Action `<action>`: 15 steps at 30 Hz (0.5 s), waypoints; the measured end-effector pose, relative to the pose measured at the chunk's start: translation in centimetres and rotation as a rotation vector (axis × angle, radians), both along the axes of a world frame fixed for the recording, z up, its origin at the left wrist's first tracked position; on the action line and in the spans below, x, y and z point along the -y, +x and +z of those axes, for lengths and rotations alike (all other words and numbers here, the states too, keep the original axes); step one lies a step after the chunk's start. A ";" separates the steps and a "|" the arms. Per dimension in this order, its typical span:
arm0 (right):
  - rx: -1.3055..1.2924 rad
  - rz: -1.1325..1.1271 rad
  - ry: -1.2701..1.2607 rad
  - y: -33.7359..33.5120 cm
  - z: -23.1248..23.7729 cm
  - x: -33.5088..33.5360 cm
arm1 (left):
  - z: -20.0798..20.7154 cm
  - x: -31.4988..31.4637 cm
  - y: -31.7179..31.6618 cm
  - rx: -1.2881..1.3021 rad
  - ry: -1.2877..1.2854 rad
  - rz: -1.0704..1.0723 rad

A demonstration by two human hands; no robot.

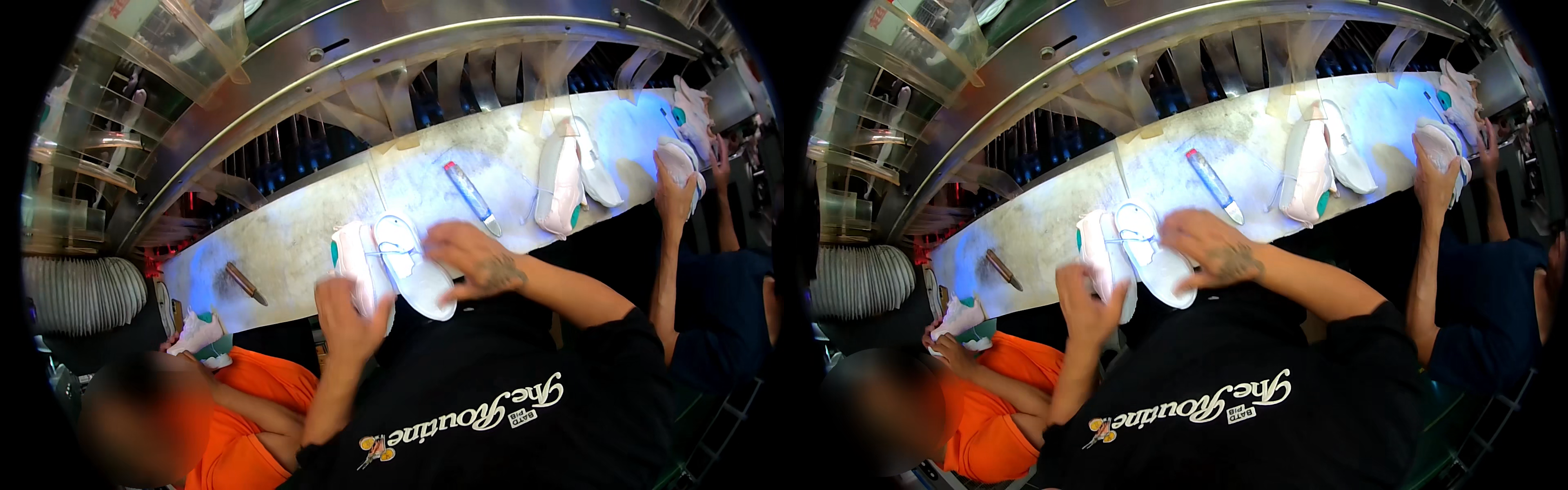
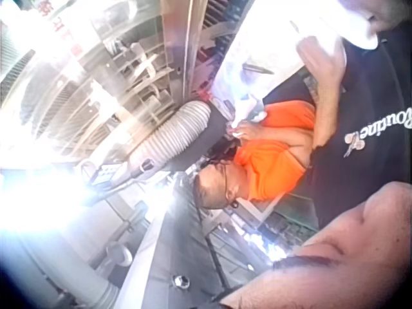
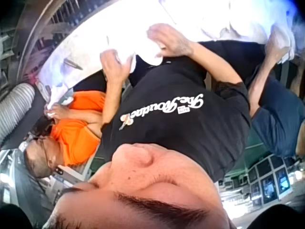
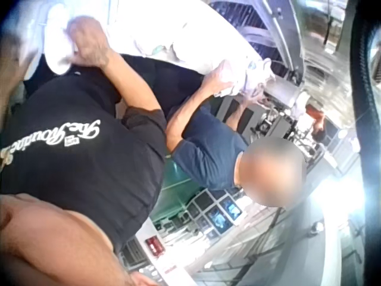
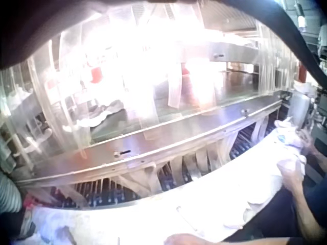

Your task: The person assembles white shoes on a factory line by hand. They insert white insoles, place teal foam inserts into the shoe uppers, and use a small tool to adjust or secure internal components. The person handles the shoes one at a time, rotating them to access different areas before moving them along the line.

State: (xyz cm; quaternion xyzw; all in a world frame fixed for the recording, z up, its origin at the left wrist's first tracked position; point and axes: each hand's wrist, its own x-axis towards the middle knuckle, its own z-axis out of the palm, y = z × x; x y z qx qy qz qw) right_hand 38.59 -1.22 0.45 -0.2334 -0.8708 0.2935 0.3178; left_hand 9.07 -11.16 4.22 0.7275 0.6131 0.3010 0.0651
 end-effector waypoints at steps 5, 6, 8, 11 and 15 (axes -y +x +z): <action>0.113 0.204 0.237 1.6 -0.8 3.6 | -2.9 7.7 0.6 0.225 -0.359 0.216; 0.067 0.218 0.214 1.3 -0.9 3.9 | -3.0 7.4 0.6 0.263 -0.324 0.206; -0.021 0.237 0.183 -0.5 -0.1 4.1 | -0.8 5.5 1.0 0.290 -0.270 0.211; -0.318 0.139 0.008 -2.7 5.5 5.1 | 3.4 3.4 0.5 0.159 0.058 -0.040; -0.394 0.036 -0.155 -3.1 9.6 6.5 | 7.8 1.6 2.7 0.383 -0.147 -0.170</action>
